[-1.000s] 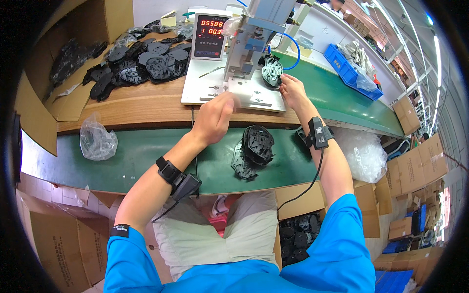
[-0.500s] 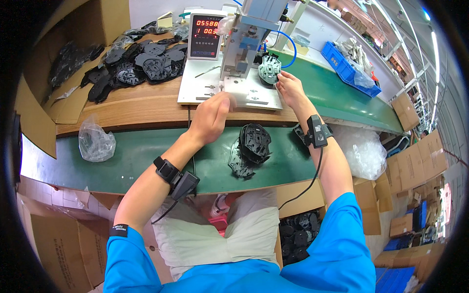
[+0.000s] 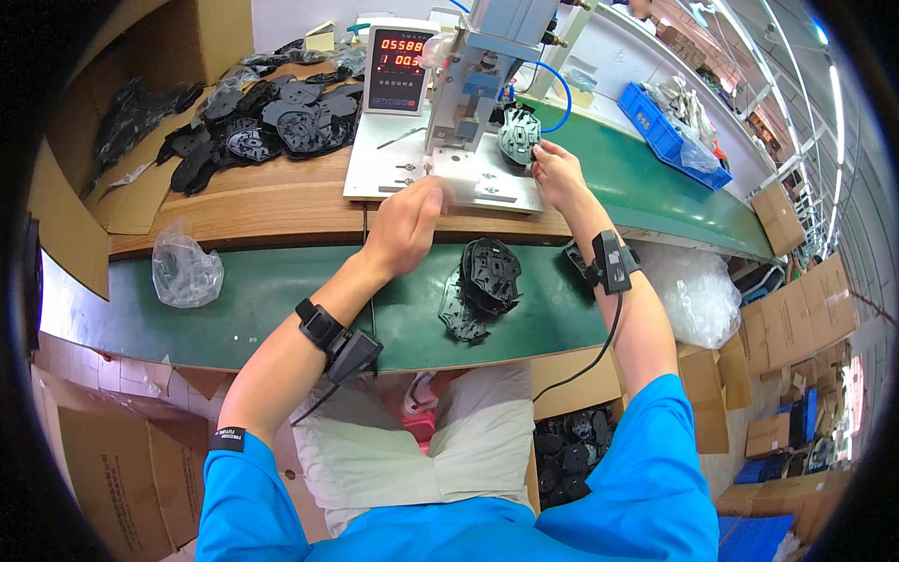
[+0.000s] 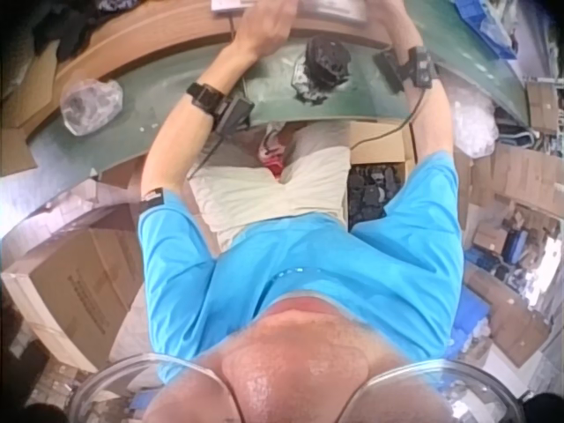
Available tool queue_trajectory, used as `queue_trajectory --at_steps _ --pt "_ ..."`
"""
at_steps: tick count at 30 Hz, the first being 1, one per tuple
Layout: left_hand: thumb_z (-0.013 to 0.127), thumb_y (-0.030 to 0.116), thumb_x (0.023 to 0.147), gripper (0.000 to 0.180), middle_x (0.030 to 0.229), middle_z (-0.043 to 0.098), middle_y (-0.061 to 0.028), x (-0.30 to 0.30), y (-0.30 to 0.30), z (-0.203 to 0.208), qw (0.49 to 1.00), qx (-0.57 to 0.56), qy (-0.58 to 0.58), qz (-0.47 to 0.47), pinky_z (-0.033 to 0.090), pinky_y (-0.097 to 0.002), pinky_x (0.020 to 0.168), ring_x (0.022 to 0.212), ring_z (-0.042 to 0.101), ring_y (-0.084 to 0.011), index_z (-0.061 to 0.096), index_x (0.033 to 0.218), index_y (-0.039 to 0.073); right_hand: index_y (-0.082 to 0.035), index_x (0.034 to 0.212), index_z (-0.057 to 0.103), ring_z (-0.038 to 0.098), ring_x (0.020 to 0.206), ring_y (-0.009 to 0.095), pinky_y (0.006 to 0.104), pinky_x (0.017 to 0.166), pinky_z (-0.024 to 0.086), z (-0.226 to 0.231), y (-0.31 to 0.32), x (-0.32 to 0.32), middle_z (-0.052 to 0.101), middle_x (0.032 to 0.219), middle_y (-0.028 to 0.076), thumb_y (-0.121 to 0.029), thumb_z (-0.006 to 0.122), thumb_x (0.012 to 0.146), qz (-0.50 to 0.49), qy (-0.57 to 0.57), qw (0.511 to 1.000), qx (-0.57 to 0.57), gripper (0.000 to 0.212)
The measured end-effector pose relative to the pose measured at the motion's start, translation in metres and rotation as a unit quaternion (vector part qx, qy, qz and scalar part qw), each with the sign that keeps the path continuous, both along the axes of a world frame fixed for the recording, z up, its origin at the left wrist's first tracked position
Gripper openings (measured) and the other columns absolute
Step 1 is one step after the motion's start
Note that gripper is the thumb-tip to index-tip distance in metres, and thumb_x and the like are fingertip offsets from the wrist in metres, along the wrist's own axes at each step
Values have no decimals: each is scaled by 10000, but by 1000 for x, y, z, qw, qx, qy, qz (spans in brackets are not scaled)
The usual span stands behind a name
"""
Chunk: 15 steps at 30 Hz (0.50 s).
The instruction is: Assembling computer mouse components using a press machine on a production line.
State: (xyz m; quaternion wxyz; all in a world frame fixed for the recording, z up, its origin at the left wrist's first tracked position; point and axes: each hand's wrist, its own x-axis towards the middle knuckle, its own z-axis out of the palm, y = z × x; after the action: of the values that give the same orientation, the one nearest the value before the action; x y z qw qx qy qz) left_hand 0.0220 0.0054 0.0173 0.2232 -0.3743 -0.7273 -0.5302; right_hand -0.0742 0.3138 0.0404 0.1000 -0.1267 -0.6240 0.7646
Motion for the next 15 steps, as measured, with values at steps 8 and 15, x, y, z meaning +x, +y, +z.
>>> queue_trajectory --at_steps 8,15 --pt "397 245 1078 307 954 654 -196 0 -5 -3 1000 -8 -19 8 509 -499 767 881 633 -440 607 1005 33 4 1344 556 632 836 146 264 778 558 0 -13 15 664 1035 82 -22 708 976 0 18 997 78 399" --pt "367 253 1094 363 873 623 -170 -1 1 -2 1000 -20 -24 2 500 -397 793 815 630 -324 622 1040 -1 26 1352 541 637 926 173 265 803 565 -2 -9 11 692 1127 143 -52 753 954 -5 -1 996 85 458"
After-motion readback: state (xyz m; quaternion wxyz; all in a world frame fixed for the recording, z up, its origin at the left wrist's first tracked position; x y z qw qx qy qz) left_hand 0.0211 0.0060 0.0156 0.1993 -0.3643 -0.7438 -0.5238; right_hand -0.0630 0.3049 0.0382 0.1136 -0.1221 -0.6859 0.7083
